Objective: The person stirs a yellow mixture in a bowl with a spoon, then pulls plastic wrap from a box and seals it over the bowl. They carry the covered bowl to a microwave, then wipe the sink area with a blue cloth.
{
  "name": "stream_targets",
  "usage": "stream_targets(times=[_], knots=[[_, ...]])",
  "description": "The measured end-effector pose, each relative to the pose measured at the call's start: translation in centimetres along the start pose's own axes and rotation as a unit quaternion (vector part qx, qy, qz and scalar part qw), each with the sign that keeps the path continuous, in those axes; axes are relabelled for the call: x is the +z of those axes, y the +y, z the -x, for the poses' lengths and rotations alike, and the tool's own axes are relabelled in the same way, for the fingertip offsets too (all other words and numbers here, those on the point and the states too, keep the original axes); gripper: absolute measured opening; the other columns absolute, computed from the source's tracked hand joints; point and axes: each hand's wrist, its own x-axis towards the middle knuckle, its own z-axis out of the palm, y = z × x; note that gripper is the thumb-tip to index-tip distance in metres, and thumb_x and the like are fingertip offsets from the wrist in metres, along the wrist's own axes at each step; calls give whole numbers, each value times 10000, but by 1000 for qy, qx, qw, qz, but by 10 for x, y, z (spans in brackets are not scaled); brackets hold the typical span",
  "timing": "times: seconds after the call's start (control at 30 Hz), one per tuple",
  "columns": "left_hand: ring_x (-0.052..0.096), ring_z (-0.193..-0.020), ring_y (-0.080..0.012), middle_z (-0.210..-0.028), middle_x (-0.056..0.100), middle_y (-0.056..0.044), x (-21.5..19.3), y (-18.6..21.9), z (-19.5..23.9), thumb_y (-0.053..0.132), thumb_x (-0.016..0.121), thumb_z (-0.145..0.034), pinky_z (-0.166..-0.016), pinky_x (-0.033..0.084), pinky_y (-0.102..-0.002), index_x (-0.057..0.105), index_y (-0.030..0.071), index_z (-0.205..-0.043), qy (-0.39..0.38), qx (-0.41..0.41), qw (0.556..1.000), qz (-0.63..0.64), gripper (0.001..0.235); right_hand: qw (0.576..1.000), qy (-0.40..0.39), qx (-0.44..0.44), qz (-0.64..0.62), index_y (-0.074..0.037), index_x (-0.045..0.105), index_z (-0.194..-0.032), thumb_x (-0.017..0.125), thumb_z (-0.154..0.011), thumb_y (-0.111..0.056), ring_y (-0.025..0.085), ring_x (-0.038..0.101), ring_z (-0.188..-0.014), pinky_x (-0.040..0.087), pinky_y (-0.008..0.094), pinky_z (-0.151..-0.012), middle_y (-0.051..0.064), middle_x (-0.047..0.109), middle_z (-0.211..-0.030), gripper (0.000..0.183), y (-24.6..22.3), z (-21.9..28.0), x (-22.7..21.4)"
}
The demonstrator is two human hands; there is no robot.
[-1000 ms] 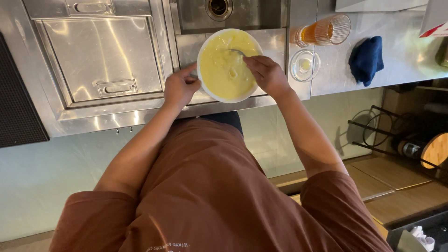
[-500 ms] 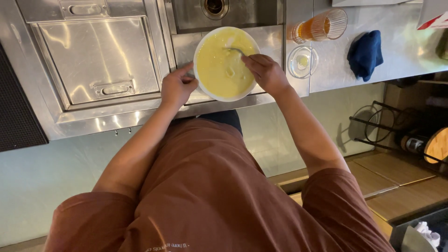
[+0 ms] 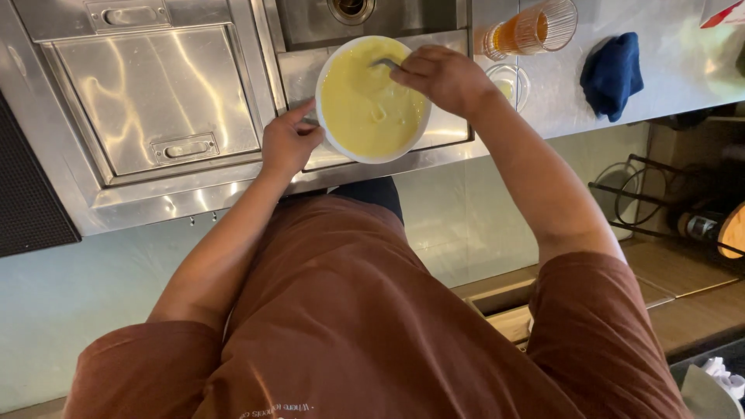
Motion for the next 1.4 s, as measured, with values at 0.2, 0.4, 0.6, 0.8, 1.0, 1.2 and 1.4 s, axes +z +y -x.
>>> stream_targets(times=[0.2,0.4,0.6,0.8,1.0,1.2,1.4], knots=[[750,-803,-130,-958,807,-61,2,-4,-2,158,780,-835,-771,566,-273,644,205,-1415,5,10,1000,-13,598,996,-44,-45,56,-256,699,-1349,618,-976,-124,206,620,-1268,518,348,-1100,-40,692,-1259,404,29,-28,-13],[758,-851,-132,-954,803,-59,7,-15,-8,191,814,-797,-795,575,-284,621,141,-1365,38,6,999,-25,603,998,-63,1,4,-226,715,-1354,618,-965,-118,245,628,-1197,525,361,-1005,-16,715,-1259,415,39,-17,-19],[753,-750,-191,-951,788,-55,0,18,-2,179,753,-804,-679,585,-331,714,187,-1296,3,-66,998,-15,494,999,-39,-5,-20,-138,707,-1353,652,-943,-51,253,661,-1139,553,365,-978,40,721,-1236,423,42,3,-11],[754,-762,-164,-916,788,-82,4,6,-6,187,783,-794,-674,587,-312,765,169,-1202,22,-23,999,-23,408,998,-3,29,-54,-107,701,-1349,671,-937,-37,287,678,-1108,561,388,-969,74,726,-1231,420,32,26,-2],[737,-705,-159,-904,787,-80,2,10,-5,181,775,-800,-635,578,-309,761,157,-1212,18,-35,999,-28,413,991,44,78,-101,-97,722,-1311,714,-954,-27,315,688,-1032,579,398,-904,102,734,-1146,364,19,41,3],[720,-666,-155,-921,785,-75,2,13,-5,167,771,-804,-567,563,-302,748,142,-1231,12,-46,999,-20,428,980,64,132,-134,-89,731,-1294,710,-934,1,327,689,-996,584,411,-826,114,735,-1090,372,-2,61,7],[723,-674,-149,-956,783,-74,0,18,-3,151,768,-794,-540,568,-299,751,150,-1228,7,-52,999,-14,434,953,109,226,-171,-63,719,-1266,673,-983,8,347,686,-955,585,424,-833,137,725,-1083,295,-46,77,15]])
